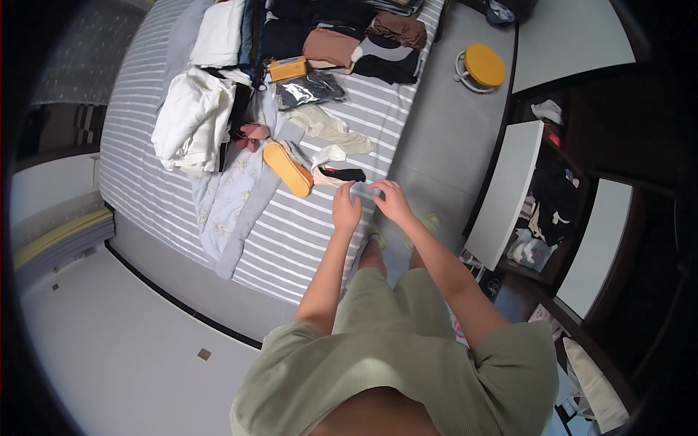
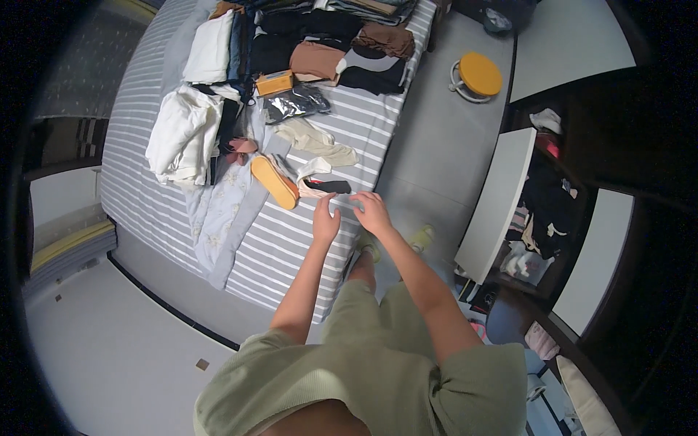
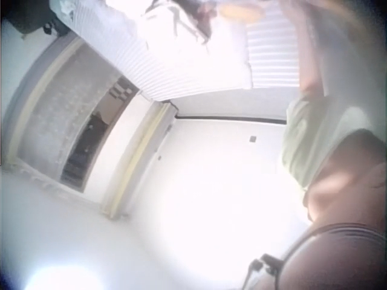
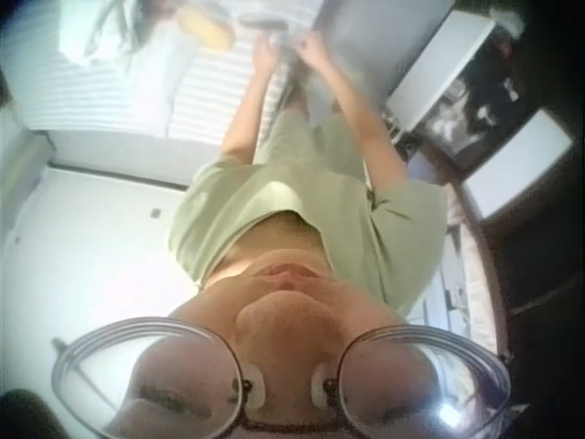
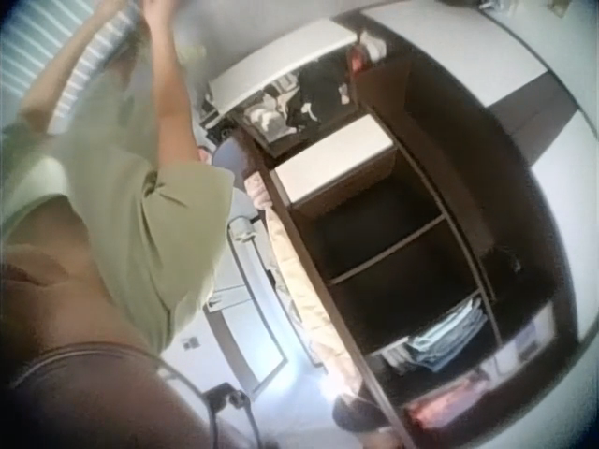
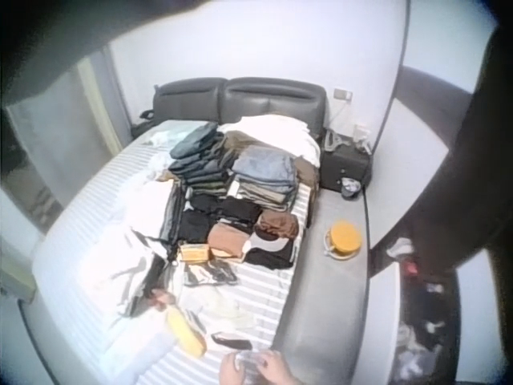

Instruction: The person puts various items of clothing, a small box, and a pair of yellow insoles into a dresser drawer.

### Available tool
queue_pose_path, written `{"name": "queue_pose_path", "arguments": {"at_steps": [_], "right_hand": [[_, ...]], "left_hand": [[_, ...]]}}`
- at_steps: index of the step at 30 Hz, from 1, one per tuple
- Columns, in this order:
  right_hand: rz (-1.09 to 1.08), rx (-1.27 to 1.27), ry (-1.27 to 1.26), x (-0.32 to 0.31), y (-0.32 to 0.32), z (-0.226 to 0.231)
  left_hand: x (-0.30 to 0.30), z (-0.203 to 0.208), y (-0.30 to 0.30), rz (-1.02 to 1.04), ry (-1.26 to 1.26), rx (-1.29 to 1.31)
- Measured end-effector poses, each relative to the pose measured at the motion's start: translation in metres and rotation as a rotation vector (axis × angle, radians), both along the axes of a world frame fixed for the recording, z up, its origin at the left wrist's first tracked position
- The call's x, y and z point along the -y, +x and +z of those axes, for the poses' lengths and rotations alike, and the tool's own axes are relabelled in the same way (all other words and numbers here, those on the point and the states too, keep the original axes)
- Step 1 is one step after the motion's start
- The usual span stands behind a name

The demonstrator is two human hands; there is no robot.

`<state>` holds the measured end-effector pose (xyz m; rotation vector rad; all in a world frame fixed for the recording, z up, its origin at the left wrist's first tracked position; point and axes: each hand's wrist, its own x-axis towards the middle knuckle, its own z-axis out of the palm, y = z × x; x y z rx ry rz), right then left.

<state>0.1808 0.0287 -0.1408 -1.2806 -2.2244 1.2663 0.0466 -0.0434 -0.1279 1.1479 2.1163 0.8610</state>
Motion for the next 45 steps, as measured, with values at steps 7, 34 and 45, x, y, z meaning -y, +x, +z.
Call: {"name": "queue_pose_path", "arguments": {"at_steps": [7, 34, 45], "right_hand": [[-0.161, -0.074, -0.154, -0.015, -0.022, -0.06], [-0.301, -0.493, -0.43, -0.044, -0.087, -0.061], [-0.076, -0.562, -0.381, -0.007, -0.059, -0.004]], "left_hand": [[-0.002, -0.039, -0.036, -0.044, -0.015, 0.074], [-0.056, -0.077, -0.051, 0.315, -0.108, 0.847], [-0.055, 0.003, -0.039, 0.452, 0.251, 0.592]]}}
